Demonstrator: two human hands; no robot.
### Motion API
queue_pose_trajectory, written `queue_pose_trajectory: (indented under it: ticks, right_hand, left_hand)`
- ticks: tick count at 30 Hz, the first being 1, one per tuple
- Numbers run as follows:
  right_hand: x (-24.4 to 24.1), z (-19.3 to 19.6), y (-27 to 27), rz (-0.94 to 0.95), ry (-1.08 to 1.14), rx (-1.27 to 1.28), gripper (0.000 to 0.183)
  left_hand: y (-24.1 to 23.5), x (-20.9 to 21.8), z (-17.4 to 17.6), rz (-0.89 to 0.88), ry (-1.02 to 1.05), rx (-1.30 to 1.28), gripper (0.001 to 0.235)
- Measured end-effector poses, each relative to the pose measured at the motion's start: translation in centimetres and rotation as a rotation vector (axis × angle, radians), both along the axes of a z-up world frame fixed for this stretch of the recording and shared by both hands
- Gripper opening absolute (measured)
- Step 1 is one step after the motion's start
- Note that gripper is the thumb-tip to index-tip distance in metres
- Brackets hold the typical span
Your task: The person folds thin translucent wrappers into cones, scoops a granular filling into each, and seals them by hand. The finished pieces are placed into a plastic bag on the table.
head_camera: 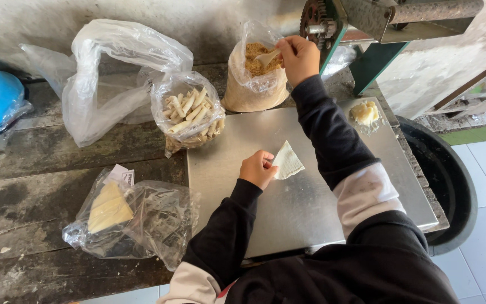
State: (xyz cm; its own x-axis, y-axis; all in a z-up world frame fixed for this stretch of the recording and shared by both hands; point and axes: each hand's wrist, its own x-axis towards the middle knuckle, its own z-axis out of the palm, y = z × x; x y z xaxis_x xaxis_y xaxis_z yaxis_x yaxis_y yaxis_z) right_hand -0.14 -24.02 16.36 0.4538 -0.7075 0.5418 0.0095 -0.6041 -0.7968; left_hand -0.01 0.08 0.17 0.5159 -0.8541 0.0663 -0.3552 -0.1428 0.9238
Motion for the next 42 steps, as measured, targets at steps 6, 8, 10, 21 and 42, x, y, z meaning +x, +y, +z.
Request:
queue_pose_trajectory:
  ticks: [6, 8, 10, 21, 42]
  right_hand:
    - [0.0, -0.6, -0.5, -0.033, -0.072, 0.078, 0.02]
    - [0.1, -1.1, -0.9, -0.035, -0.057, 0.102, 0.02]
    - [0.2, -1.7, -1.4, -0.031, -0.06, 0.152, 0.02]
    - [-3.5, -1.8, -2.2, 0.132, -0.421, 0.657, 0.021]
    - [-21.9, -16.4, 11.0, 0.095, 0.052, 0.6, 0.024]
  left_hand:
    - [0.3, -0.1, 0.5, -0.025, 0.047, 0.029, 0.035]
    - [0.4, -0.1, 0.6, -0.019, -0.011, 0.009, 0.034]
    - [0.4, 0.0, 0.6, -0.013, -0.065, -0.004, 0.033]
    - [0.4, 0.3, 0.2, 0.028, -0.083, -0.01, 0.027]
    - [0.4, 0.4, 0.7, -0.029, 0.257, 0.024, 0.029]
